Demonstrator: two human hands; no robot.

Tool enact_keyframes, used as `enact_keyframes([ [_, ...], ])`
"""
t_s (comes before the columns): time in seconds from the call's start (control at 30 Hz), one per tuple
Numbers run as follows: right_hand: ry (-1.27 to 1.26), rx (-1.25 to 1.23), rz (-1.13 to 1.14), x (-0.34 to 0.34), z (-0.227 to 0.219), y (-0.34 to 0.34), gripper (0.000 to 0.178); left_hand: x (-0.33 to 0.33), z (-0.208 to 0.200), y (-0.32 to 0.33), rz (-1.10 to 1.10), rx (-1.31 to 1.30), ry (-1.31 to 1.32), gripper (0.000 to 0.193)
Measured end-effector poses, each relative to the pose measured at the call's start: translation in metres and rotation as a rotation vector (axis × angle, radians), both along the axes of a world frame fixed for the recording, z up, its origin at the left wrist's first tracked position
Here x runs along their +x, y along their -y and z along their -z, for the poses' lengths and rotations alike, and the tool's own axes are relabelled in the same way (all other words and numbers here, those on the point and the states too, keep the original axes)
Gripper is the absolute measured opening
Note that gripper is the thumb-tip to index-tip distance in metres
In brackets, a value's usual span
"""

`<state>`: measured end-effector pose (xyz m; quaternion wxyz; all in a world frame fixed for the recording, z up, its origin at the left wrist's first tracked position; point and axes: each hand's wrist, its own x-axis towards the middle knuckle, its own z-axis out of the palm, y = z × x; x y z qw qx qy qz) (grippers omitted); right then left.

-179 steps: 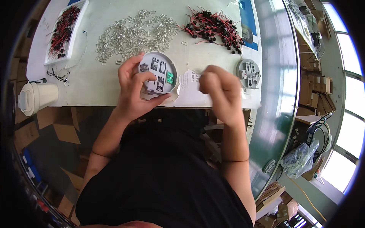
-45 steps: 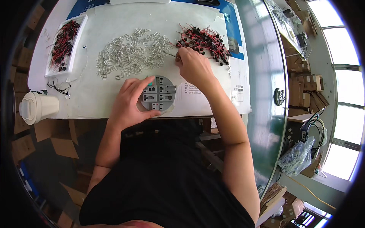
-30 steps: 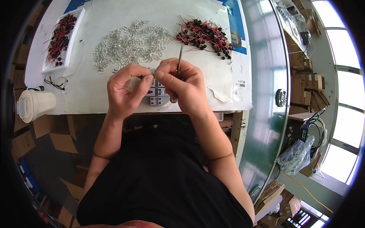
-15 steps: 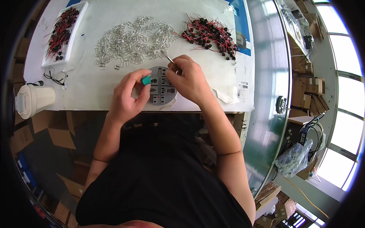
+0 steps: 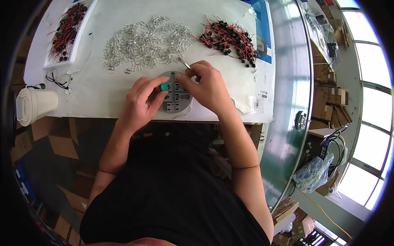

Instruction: Insert small wires and electronic components into a circular plastic base and secure them.

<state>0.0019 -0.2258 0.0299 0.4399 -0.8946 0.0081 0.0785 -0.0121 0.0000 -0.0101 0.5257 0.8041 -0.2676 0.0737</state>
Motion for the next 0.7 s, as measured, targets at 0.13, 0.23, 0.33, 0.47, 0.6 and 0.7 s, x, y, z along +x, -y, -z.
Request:
enact_keyframes([
  [0.13, -0.079, 0.085, 0.065, 0.002, 0.004, 0.005, 0.020, 0.001, 0.000, 0.000, 0.008, -0.004, -0.030, 0.031],
  [0.23, -0.047, 0.081, 0.056, 0.003, 0.007, -0.002, 0.026, 0.002, -0.002, 0.000, 0.020, -0.003, -0.044, 0.030],
  [0.33, -0.047, 0.087, 0.062, 0.002, 0.008, -0.003, 0.030, 0.003, -0.003, -0.001, 0.028, -0.004, -0.057, 0.030],
  [0.47, -0.091, 0.157, 0.109, 0.001, 0.009, -0.001, 0.029, 0.003, -0.004, -0.001, 0.034, -0.016, -0.074, 0.029],
  [0.6, -0.120, 0.224, 0.155, 0.000, 0.008, -0.002, 0.030, 0.003, -0.003, -0.001, 0.030, -0.029, -0.069, 0.028],
  [0.7, -0.129, 0.143, 0.140, -0.002, 0.005, -0.007, 0.032, 0.003, -0.004, -0.001, 0.031, -0.013, -0.069, 0.028],
])
